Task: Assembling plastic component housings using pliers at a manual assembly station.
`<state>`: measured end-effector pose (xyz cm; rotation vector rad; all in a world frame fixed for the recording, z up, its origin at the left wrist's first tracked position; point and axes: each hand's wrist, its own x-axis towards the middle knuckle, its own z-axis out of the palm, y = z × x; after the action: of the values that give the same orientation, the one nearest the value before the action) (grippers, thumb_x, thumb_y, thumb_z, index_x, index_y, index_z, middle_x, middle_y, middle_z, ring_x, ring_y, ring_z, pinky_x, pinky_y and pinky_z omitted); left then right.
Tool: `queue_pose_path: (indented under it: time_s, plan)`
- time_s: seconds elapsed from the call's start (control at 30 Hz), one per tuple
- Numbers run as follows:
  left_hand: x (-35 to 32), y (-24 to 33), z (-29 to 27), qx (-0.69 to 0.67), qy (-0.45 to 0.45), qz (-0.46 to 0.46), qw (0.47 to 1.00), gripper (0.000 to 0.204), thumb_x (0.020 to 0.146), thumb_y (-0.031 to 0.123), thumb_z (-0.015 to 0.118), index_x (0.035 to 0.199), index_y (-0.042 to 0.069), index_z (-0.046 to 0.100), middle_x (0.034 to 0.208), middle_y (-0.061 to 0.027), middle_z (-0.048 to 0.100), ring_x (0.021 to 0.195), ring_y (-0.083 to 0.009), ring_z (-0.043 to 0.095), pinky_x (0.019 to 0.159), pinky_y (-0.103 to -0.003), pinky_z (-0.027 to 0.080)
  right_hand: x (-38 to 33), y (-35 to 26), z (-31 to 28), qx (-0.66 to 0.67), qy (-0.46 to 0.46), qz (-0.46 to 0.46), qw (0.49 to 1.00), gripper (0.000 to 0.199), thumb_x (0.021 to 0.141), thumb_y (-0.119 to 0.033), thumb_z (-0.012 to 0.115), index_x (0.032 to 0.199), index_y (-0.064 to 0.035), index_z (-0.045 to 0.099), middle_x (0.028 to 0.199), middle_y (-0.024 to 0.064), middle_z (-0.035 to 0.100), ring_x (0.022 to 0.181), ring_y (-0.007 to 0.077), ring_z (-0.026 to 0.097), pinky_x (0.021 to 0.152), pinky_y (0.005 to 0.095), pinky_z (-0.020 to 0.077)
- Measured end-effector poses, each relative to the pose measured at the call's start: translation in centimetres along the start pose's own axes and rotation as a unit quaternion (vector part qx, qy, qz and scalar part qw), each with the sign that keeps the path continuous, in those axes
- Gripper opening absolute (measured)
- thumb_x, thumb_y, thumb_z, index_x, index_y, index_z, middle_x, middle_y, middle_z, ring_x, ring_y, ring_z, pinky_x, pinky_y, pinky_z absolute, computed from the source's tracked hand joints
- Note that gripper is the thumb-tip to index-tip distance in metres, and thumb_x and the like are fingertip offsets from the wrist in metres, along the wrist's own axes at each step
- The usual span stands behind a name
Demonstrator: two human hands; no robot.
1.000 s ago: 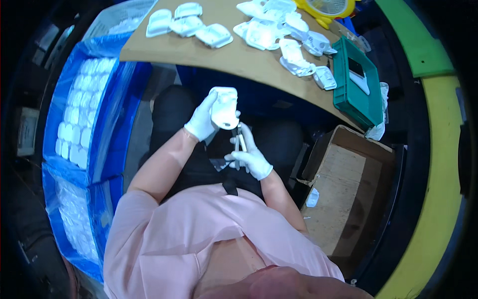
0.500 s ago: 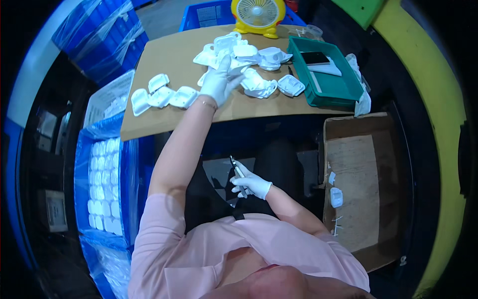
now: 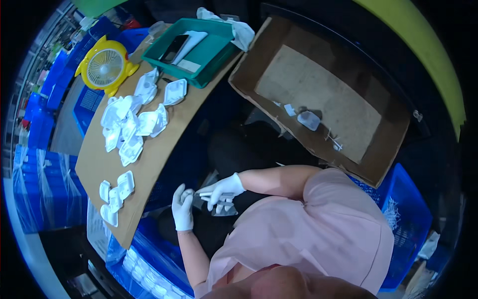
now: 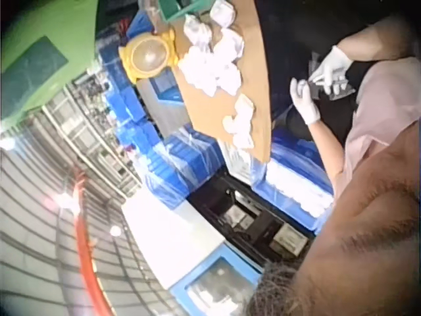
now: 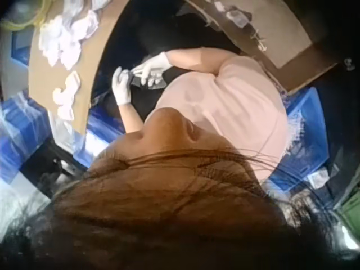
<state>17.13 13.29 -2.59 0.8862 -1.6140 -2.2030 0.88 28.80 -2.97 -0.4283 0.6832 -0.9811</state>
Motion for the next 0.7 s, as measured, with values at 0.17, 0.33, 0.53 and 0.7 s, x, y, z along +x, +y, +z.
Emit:
queue_pose_path:
  time_s: [0.17,0.33,0.53,0.7]
  plan:
    - [-0.2,-0.6,-1.5,-0.074,-0.027,-0.004,0.997,0.045,0.083,0.003,0.062,0.125,-0.001,0.046,0.092,-0.0065,0.062,0.084,-0.0134,0.059,0.078,-0.024,0.048,0.1,0.2,0.3,-0.005,-0.028,0.016,0.999,0.083,0.078,-0.013,0.059,0.147,-0.0174,0.013,0.108,0.0136,0.060,0.087,0.0234,0.064,0.070,0.0356,0.0532]
    - [-0.4,-0.8,-2.1,-0.156,0.095,-0.030,0.983,0.034,0.086,0.004,0.057,0.120,0.006,0.052,0.090,-0.0043,0.062,0.081,-0.0144,0.060,0.080,-0.029,0.049,0.6,1.0,0.3,0.027,-0.040,0.030,0.998,0.084,0.079,-0.012,0.058,0.148,-0.0176,0.011,0.112,0.0160,0.059,0.090,0.0267,0.064,0.072,0.0393,0.0533]
    - [1.3,-3.3,-5.0,-0.181,0.125,-0.037,0.975,0.018,0.087,0.018,0.060,0.103,0.010,0.060,0.072,0.0003,0.053,0.071,-0.0148,0.054,0.076,-0.035,0.048,-0.1,-0.7,2.2,-0.109,0.013,-0.041,0.993,0.083,0.076,-0.018,0.061,0.146,-0.0147,0.017,0.103,0.0090,0.059,0.087,0.0214,0.060,0.072,0.0350,0.0491]
    - [0.7,-3.2,-2.9,0.053,0.073,-0.033,0.995,0.020,0.088,0.011,0.058,0.107,0.005,0.060,0.074,0.0003,0.058,0.064,-0.0094,0.055,0.061,-0.023,0.046,0.4,-7.0,3.1,-0.597,0.284,-0.228,0.715,0.073,0.072,-0.023,0.062,0.138,-0.0139,0.034,0.098,0.0199,0.057,0.088,0.0372,0.059,0.075,0.0405,0.0468]
